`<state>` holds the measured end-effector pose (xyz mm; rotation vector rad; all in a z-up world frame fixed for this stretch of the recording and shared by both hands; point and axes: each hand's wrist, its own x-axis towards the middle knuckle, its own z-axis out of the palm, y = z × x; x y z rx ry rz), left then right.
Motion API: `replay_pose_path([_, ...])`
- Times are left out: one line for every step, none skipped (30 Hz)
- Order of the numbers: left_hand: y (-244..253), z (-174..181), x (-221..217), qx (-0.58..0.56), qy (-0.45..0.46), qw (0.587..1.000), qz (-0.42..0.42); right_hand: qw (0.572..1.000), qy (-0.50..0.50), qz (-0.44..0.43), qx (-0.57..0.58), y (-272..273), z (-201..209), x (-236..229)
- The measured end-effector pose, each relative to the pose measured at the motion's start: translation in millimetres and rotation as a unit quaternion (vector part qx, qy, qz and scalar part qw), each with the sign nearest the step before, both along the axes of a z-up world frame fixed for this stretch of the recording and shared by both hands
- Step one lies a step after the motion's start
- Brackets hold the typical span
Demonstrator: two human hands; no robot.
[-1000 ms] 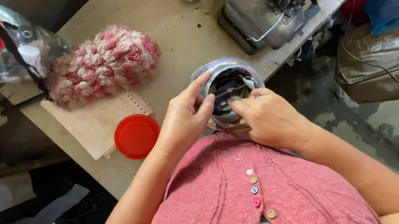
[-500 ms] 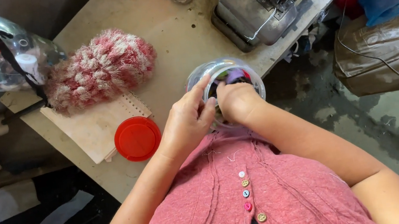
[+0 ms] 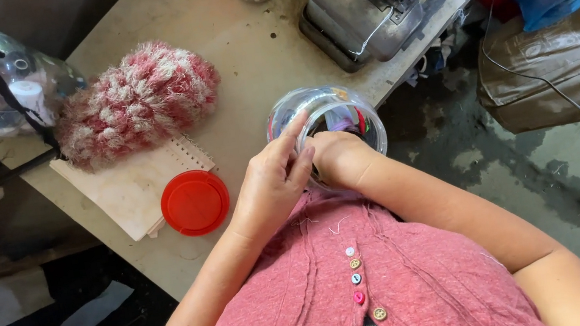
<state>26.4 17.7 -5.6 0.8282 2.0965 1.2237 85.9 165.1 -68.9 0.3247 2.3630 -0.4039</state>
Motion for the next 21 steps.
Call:
replay_pose_path([0.3, 0.2, 0.2, -0.005, 0.011, 1.000, 0.000, 0.999, -0.038, 0.005, 0.002, -0.7, -2.7, -2.1])
replay_pose_path([0.2, 2.4, -0.1, -0.004, 0.011, 1.000, -0.001, 0.999, -0.037, 0.003, 0.003, 3.8, -6.4, -0.4])
replay_pose_path([-0.1, 4.5, -0.6, -0.012, 0.031, 0.999, 0.000, 0.999, -0.021, 0.017, 0.022, 8.2, -10.0, 1.2])
replay_pose_path([-1.1, 6.8, -0.9, -0.022, 0.050, 0.999, 0.002, 0.999, -0.005, 0.033, 0.039, 11.8, -13.9, 2.6])
replay_pose_path([-1.8, 5.9, -0.4, -0.022, 0.050, 0.999, 0.002, 0.999, -0.005, 0.033, 0.039, 9.5, 11.6, 4.2])
replay_pose_path([-3.6, 5.0, 0.9, -0.023, 0.075, 0.997, 0.005, 0.997, 0.039, 0.038, 0.046, 6.1, 36.7, 6.7])
replay_pose_path([-5.4, 3.8, 2.1, -0.024, 0.099, 0.995, 0.008, 0.994, 0.083, 0.043, 0.053, 2.9, 61.5, 9.2])
replay_pose_path([-5.6, 4.2, 1.5, -0.026, 0.099, 0.995, 0.008, 0.994, 0.083, 0.043, 0.051, 8.1, 65.7, 15.3])
replay_pose_path([-5.9, 4.7, 0.7, -0.022, 0.102, 0.994, 0.014, 0.990, 0.133, 0.043, -0.007, 13.2, 70.0, 21.2])
replay_pose_path([-6.1, 5.4, -0.4, -0.018, 0.106, 0.994, 0.020, 0.980, 0.183, 0.044, -0.065, 18.6, 74.5, 26.7])
replay_pose_path([-7.9, 1.1, -4.0, -0.019, 0.106, 0.994, 0.021, 0.980, 0.183, 0.044, -0.066, 25.5, 100.5, 27.8])
replay_pose_path([-9.0, -3.5, -7.0, -0.020, 0.105, 0.994, 0.025, 0.953, 0.243, 0.041, -0.175, 32.9, 126.7, 29.5])
replay_pose_path([-10.1, -8.1, -9.9, -0.020, 0.103, 0.994, 0.029, 0.911, 0.299, 0.036, -0.280, 40.5, 152.9, 31.1])
replay_pose_path([-10.8, -9.2, -13.4, -0.020, 0.102, 0.994, 0.029, 0.912, 0.299, 0.036, -0.279, 47.8, 156.7, 33.8])
replay_pose_path([-11.4, -10.1, -16.7, -0.022, 0.096, 0.994, 0.038, 0.887, 0.367, -0.055, -0.275, 55.2, 160.7, 36.7])
replay_pose_path([-12.2, -10.9, -20.8, -0.024, 0.090, 0.995, 0.045, 0.850, 0.431, -0.145, -0.267, 62.2, 164.6, 39.6])
replay_pose_path([-13.0, -8.2, -23.2, -0.024, 0.090, 0.995, 0.044, 0.849, 0.432, -0.146, -0.266, 69.1, 146.4, 42.8])
replay_pose_path([-12.4, -5.2, -27.3, -0.044, 0.080, 0.995, 0.037, 0.847, 0.442, -0.186, -0.229, 76.5, 128.3, 46.0])
replay_pose_path([-11.2, -1.9, -31.4, -0.063, 0.070, 0.995, 0.030, 0.842, 0.451, -0.225, -0.192, 84.5, 110.4, 49.1])
replay_pose_path([-10.2, -0.3, -37.5, -0.063, 0.072, 0.995, 0.027, 0.840, 0.453, -0.228, -0.191, 83.6, 99.9, 55.9])
replay_pose_path([-8.9, 1.1, -43.8, -0.098, 0.095, 0.991, 0.004, 0.849, 0.423, -0.250, -0.192, 82.7, 89.1, 62.4])
